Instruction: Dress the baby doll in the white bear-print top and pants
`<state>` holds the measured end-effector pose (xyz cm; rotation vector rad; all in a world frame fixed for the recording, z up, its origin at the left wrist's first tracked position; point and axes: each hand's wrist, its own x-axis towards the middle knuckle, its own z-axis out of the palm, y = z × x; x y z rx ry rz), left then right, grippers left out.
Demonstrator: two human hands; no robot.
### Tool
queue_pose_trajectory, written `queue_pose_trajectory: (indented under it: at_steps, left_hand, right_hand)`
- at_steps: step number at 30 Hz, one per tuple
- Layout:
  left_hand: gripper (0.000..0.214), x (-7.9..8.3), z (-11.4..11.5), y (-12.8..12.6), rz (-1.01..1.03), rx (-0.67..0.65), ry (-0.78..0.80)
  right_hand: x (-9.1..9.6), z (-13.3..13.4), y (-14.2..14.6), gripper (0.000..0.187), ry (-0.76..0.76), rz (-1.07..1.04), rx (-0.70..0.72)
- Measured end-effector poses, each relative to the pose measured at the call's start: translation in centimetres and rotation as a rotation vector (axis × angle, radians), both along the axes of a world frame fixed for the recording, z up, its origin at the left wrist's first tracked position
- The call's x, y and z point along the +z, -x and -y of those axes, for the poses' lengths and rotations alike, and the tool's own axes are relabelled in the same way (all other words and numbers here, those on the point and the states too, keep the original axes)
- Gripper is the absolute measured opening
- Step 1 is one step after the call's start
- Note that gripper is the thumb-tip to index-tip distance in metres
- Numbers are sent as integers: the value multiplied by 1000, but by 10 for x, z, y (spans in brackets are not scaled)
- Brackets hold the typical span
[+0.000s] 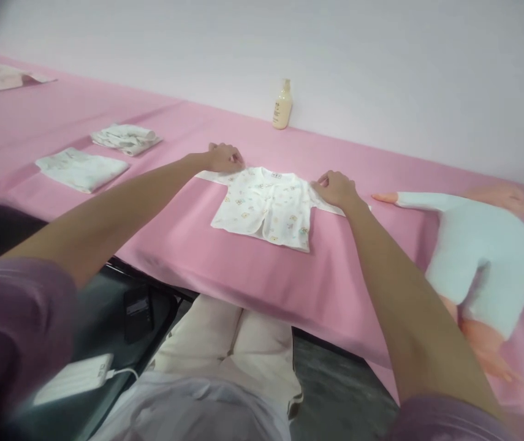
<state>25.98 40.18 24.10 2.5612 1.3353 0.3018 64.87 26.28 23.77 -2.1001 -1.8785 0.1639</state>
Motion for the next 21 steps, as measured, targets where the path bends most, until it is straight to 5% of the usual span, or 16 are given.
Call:
queue_pose_trajectory:
  at_steps: [5,10,17,21]
  left_hand:
    - [66,-1,5,-8,-31,-23,47]
    - [65,2,-1,-11,77,-80,76]
    - [70,-2,-54,-45,-5,76,-78]
    - [72,-4,-83,-25,-78,145,-73]
  right_hand:
    - [4,-5,-5,52,161,-1,108]
    - [-3,-20,-19,47,23,-40,140]
    - [-15,-71,-39,50,-80,-16,-12]
    - [-15,-79,-70,57,-22,64,-52]
